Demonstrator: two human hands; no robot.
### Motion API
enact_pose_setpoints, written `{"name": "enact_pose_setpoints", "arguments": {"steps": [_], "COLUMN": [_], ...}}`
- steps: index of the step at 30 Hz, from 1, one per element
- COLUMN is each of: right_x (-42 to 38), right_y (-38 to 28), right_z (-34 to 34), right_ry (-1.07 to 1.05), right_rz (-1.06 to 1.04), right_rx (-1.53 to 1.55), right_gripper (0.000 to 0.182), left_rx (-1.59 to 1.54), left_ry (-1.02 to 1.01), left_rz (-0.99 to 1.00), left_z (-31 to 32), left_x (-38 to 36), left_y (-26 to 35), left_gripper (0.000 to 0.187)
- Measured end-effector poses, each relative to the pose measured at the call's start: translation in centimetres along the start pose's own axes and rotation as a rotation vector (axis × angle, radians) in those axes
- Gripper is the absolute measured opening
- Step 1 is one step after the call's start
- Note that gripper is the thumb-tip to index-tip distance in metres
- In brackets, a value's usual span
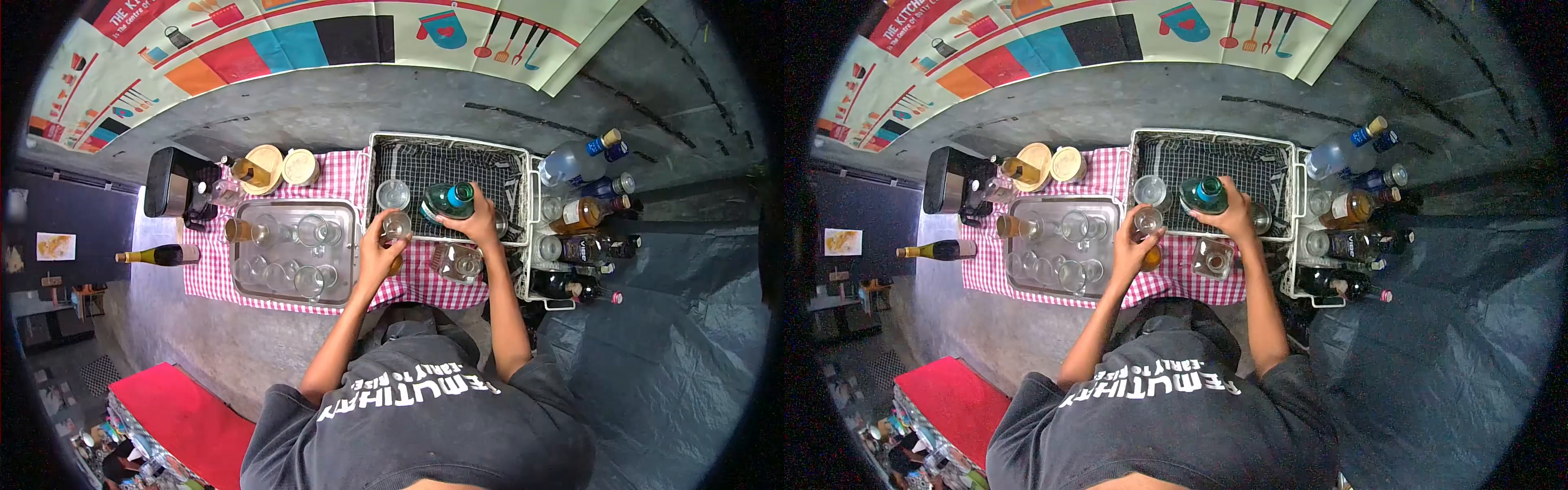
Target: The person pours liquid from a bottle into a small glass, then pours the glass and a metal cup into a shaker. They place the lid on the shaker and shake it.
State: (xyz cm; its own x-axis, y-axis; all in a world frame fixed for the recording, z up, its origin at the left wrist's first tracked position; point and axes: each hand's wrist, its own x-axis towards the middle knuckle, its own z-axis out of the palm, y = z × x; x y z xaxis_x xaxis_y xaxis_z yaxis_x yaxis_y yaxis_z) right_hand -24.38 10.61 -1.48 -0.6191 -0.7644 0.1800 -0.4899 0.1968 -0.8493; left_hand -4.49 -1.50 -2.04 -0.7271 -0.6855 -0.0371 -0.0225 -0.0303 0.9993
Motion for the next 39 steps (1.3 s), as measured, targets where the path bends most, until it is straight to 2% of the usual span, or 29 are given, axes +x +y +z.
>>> {"name": "enact_pose_setpoints", "arguments": {"steps": [7, 12, 16, 17, 19, 21, 24, 29, 35, 39], "right_x": [0.0, -0.1, -0.9, -1.4, -2.1, -3.3, -5.0, -8.1, -12.6, -15.4], "right_y": [-0.4, -0.9, -4.7, -5.6, -6.7, -8.6, -9.6, -11.2, -12.6, -13.9], "right_z": [-1.3, -4.2, -7.1, -7.7, -8.7, -9.7, -10.2, -9.8, -9.4, -8.7], "right_ry": [0.139, 0.318, 0.459, 0.525, 0.589, 0.610, 0.691, 0.952, 1.017, 1.004], "right_rz": [0.008, 0.040, -0.048, -0.070, -0.101, -0.053, -0.085, -0.104, -0.055, -0.041], "right_rx": [-0.084, -0.103, 0.002, -0.058, 0.072, 0.113, 0.179, 0.242, 0.145, -0.060], "right_gripper": [0.058, 0.067, 0.071, 0.072, 0.069, 0.068, 0.069, 0.063, 0.063, 0.065], "left_rx": [-0.034, -0.077, -0.118, -0.111, -0.104, -0.072, -0.076, -0.106, -0.126, -0.146], "left_ry": [0.019, 0.039, 0.033, 0.019, -0.007, -0.012, -0.032, -0.096, -0.169, -0.238], "left_rz": [0.005, -0.008, 0.010, 0.001, -0.007, 0.001, 0.003, 0.004, 0.000, 0.016], "left_z": [-0.7, -1.2, -1.0, -1.1, -1.2, -1.1, -1.0, -1.4, -2.1, -2.5], "left_x": [-0.6, -0.9, -1.1, -1.2, -1.4, -1.5, -1.8, -2.6, -3.4, -3.8], "left_y": [1.5, 0.7, 1.5, 1.9, 2.5, 2.8, 3.4, 3.8, 3.6, 2.9], "left_gripper": [0.051, 0.054, 0.054, 0.055, 0.055, 0.054, 0.054, 0.050, 0.050, 0.053]}}
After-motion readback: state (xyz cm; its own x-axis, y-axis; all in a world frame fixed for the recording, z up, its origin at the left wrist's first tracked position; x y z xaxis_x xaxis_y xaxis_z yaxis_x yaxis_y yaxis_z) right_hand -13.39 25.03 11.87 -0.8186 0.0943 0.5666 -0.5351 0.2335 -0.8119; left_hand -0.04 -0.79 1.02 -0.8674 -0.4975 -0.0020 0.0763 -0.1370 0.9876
